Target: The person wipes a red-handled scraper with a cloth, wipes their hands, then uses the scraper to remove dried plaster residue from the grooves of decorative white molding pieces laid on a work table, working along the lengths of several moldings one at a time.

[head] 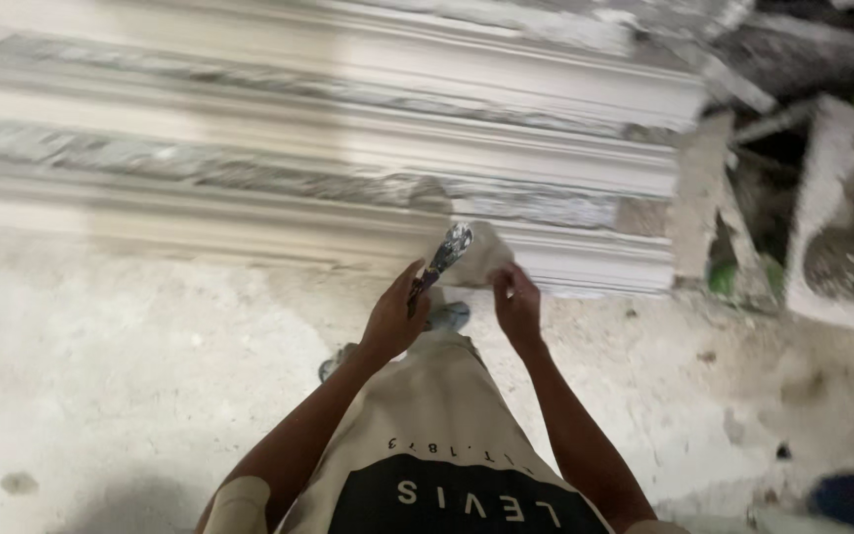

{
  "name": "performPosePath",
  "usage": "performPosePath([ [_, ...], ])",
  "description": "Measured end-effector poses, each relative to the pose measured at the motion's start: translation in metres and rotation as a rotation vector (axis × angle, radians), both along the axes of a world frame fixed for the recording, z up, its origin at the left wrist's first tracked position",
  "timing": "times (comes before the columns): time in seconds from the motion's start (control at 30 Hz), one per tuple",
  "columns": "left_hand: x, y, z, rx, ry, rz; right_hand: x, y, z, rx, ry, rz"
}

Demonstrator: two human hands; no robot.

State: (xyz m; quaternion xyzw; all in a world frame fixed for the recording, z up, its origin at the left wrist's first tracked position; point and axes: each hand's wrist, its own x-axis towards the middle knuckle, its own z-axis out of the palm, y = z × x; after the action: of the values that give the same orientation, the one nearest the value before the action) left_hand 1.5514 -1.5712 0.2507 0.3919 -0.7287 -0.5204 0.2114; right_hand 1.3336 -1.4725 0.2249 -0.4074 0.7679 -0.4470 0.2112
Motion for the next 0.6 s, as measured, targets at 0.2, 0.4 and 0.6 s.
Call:
performPosePath([
  [0.2,0.161,0.001,0.016,-0.031,0.115,0.27,0.169,-0.052,-0.001,0.242,-0.309,0.261],
  [0.4,0.341,0.024,0.002,0.137,0.012,0.624,0.338,-0.112,-0.006,0.198,-0.5,0.742],
  [0.6,0.451,0.03,-0.027,0.19,0.073,1.009,0.457,-0.169,0.003,-0.064,0.203,1.106],
])
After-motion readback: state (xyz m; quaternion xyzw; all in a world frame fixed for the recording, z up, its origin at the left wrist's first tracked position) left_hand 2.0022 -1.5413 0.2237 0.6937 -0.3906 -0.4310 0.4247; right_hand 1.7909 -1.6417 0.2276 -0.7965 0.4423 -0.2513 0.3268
